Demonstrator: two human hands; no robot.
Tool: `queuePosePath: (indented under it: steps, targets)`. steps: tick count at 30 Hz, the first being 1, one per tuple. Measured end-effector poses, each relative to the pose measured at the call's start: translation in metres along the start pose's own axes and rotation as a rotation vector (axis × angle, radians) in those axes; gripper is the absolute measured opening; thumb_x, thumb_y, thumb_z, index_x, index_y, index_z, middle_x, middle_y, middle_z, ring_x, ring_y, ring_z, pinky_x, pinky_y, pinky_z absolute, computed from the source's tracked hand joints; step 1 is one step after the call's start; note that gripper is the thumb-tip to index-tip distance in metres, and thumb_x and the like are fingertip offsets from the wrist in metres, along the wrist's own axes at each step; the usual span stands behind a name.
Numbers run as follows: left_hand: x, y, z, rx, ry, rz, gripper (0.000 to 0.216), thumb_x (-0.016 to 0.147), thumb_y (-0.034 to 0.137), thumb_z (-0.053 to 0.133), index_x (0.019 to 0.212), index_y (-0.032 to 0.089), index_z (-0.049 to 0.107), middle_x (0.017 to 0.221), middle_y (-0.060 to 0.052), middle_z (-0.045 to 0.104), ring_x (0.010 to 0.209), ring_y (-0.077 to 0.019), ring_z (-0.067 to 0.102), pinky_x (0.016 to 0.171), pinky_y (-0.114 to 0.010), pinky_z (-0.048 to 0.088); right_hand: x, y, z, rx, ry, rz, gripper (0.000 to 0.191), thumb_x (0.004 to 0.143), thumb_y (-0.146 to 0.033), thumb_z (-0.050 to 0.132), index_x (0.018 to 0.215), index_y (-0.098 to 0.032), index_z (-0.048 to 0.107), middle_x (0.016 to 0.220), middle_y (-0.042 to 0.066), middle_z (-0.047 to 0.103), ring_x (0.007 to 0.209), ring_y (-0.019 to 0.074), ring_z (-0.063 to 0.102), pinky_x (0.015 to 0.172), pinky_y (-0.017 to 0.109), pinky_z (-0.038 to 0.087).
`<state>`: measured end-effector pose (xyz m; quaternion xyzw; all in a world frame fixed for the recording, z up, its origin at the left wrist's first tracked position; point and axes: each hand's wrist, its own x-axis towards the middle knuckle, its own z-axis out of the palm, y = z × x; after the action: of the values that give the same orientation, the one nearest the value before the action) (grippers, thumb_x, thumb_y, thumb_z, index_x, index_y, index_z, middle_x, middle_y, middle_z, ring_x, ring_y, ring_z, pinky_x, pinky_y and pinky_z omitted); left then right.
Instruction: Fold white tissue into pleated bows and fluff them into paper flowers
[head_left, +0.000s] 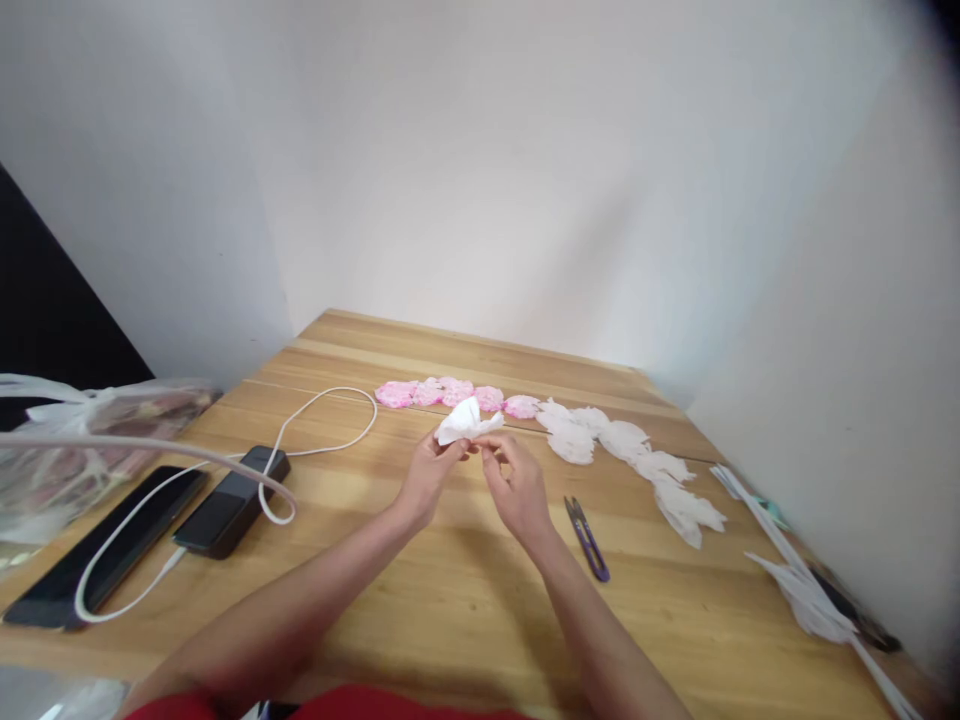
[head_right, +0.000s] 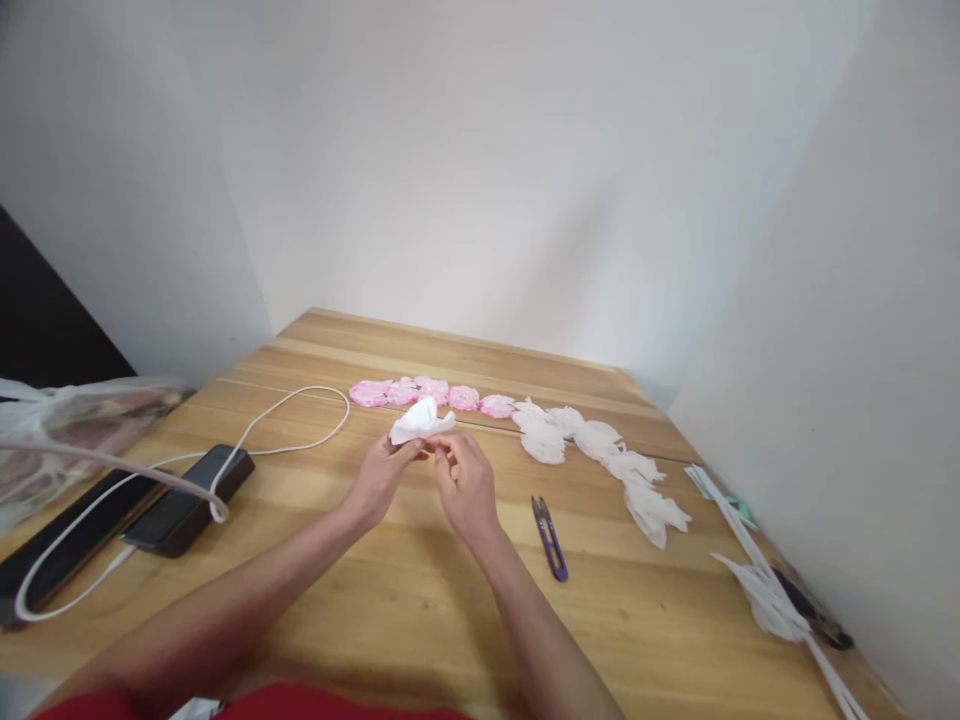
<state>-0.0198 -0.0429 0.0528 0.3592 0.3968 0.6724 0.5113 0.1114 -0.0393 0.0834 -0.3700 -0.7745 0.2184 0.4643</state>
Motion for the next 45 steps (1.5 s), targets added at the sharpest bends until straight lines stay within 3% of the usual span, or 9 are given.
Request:
queuePosePath:
  steps: [5, 11, 17, 22, 26, 32, 36, 40, 45]
  targets:
    - [0.013, 0.019, 0.013, -0.005, -0.012, 0.069, 0.028, 0.069, 0.029, 0.072, 0.090, 0.013, 0.065, 0.083, -0.005, 0.069, 0.075, -0.0152, 0.062, 0.074, -0.027, 0.049, 0.019, -0.009, -0.013, -0.004, 0.123, -0.035, 0.009, 0.087, -0.023, 0.055, 0.090, -0.022, 0.063, 0.084, 0.002, 0.069, 0.076, 0.0153, 0.062, 0.071, 0.029, 0.051]
    - [0.023, 0.019, 0.018, 0.195, -0.109, 0.209, 0.025, 0.073, 0.028, 0.065, 0.094, 0.014, 0.065, 0.092, -0.006, 0.070, 0.087, -0.0198, 0.063, 0.083, -0.031, 0.048, 0.032, -0.010, -0.018, 0.045, 0.188, -0.029, 0.010, 0.083, -0.025, 0.061, 0.092, -0.021, 0.062, 0.080, 0.001, 0.066, 0.074, 0.0149, 0.062, 0.070, 0.028, 0.051]
    - [0.029, 0.058, 0.001, 0.504, -0.548, 0.319, 0.031, 0.081, 0.018, 0.050, 0.108, 0.017, 0.065, 0.111, -0.008, 0.067, 0.109, -0.0246, 0.058, 0.101, -0.039, 0.040, 0.041, -0.013, -0.030, 0.070, 0.139, -0.019, 0.008, 0.086, -0.025, 0.057, 0.085, -0.021, 0.063, 0.079, 0.001, 0.066, 0.074, 0.0146, 0.062, 0.071, 0.027, 0.050]
    - [0.031, 0.107, -0.012, 0.765, -0.837, 0.353, 0.031, 0.090, 0.029, 0.048, 0.116, 0.020, 0.062, 0.117, -0.007, 0.065, 0.107, -0.0229, 0.058, 0.098, -0.035, 0.042, 0.048, -0.022, -0.041, 0.016, 0.034, -0.050, 0.009, 0.086, -0.023, 0.056, 0.081, -0.021, 0.062, 0.078, 0.000, 0.065, 0.072, 0.0136, 0.059, 0.069, 0.026, 0.047]
    - [0.040, 0.112, -0.014, 0.799, -0.748, 0.409, 0.045, 0.095, 0.049, 0.037, 0.095, 0.017, 0.069, 0.096, -0.007, 0.070, 0.096, -0.0229, 0.062, 0.089, -0.032, 0.046, 0.052, -0.028, -0.046, -0.016, -0.089, -0.057, 0.009, 0.087, -0.021, 0.055, 0.081, -0.021, 0.062, 0.077, -0.001, 0.064, 0.070, 0.0125, 0.058, 0.068, 0.025, 0.046]
    - [0.051, 0.100, -0.009, 0.761, -0.636, 0.391, 0.055, 0.095, 0.056, 0.029, 0.102, 0.018, 0.069, 0.113, -0.010, 0.068, 0.111, -0.0235, 0.058, 0.101, -0.037, 0.040, 0.050, -0.025, -0.048, -0.106, -0.127, -0.087, 0.010, 0.089, -0.019, 0.053, 0.084, -0.022, 0.061, 0.081, -0.002, 0.066, 0.073, 0.0121, 0.059, 0.070, 0.024, 0.045]
    - [0.050, 0.102, -0.006, 0.799, -0.681, 0.367, 0.046, 0.093, 0.052, 0.039, 0.093, 0.017, 0.069, 0.095, -0.007, 0.069, 0.095, -0.0217, 0.061, 0.087, -0.032, 0.046, 0.048, -0.017, -0.044, -0.159, -0.117, -0.112, 0.010, 0.088, -0.017, 0.054, 0.084, -0.022, 0.061, 0.080, -0.001, 0.066, 0.073, 0.0129, 0.060, 0.069, 0.025, 0.045]
    - [0.046, 0.099, -0.003, 0.824, -0.605, 0.320, 0.033, 0.085, 0.047, 0.058, 0.094, 0.017, 0.068, 0.090, -0.004, 0.068, 0.086, -0.0179, 0.060, 0.077, -0.027, 0.046, 0.047, -0.011, -0.040, -0.179, -0.101, -0.151, 0.010, 0.088, -0.016, 0.054, 0.087, -0.022, 0.062, 0.081, 0.000, 0.067, 0.073, 0.0133, 0.061, 0.069, 0.025, 0.046]
    - [0.043, 0.091, 0.001, 0.811, -0.535, 0.296, 0.026, 0.082, 0.041, 0.063, 0.092, 0.017, 0.066, 0.090, -0.003, 0.067, 0.084, -0.0160, 0.060, 0.076, -0.025, 0.045, 0.046, -0.007, -0.037, -0.205, -0.087, -0.170, 0.012, 0.090, -0.019, 0.052, 0.088, -0.022, 0.064, 0.082, 0.001, 0.068, 0.075, 0.0145, 0.062, 0.070, 0.026, 0.047]
